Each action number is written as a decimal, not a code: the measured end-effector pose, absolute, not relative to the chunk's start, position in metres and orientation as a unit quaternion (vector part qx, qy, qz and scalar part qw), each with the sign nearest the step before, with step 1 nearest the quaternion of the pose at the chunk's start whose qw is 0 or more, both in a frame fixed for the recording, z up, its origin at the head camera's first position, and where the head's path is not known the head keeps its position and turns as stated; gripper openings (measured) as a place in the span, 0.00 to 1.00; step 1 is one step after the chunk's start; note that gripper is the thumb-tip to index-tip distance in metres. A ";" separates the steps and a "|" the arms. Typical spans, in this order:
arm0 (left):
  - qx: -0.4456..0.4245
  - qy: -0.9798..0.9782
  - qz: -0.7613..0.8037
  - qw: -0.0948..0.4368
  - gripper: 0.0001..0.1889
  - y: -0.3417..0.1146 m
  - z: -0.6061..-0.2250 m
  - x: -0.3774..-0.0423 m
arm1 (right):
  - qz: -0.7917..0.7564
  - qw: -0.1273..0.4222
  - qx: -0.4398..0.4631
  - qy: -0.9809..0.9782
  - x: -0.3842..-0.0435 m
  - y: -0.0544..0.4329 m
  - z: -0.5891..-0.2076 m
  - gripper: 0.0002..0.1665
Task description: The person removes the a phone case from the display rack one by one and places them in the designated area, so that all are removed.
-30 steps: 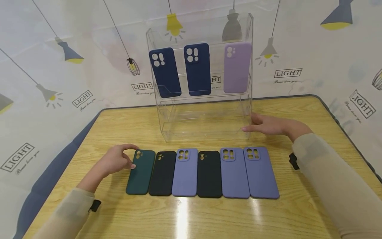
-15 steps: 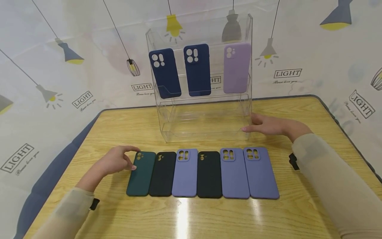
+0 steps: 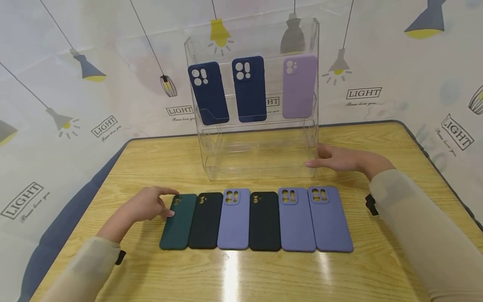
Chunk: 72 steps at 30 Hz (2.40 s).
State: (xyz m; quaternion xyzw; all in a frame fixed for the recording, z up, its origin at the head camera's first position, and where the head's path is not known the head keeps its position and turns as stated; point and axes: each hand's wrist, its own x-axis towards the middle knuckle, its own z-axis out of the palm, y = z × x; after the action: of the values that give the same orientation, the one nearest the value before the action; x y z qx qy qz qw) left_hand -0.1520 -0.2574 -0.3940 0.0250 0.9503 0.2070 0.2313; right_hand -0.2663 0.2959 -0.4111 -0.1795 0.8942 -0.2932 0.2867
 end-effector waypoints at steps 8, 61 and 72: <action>0.019 0.939 0.247 0.238 0.35 -0.263 -0.398 -0.154 | -0.285 0.291 -0.172 0.897 -0.266 0.296 -0.409 0.61; 0.081 0.945 0.316 -0.007 0.35 -0.200 -0.284 -0.256 | -0.297 0.283 -0.179 0.894 -0.263 0.297 -0.412 0.60; 0.106 0.923 0.341 -0.144 0.42 -0.159 -0.243 -0.292 | -0.297 0.288 -0.174 0.894 -0.262 0.295 -0.410 0.61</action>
State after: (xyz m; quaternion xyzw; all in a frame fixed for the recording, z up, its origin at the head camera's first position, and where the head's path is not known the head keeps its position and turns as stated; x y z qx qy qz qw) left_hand -0.2915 -0.1587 -0.2429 0.1056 0.9231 0.3406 -0.1438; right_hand -0.2623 0.2953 -0.4097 -0.1739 0.8936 -0.2967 0.2884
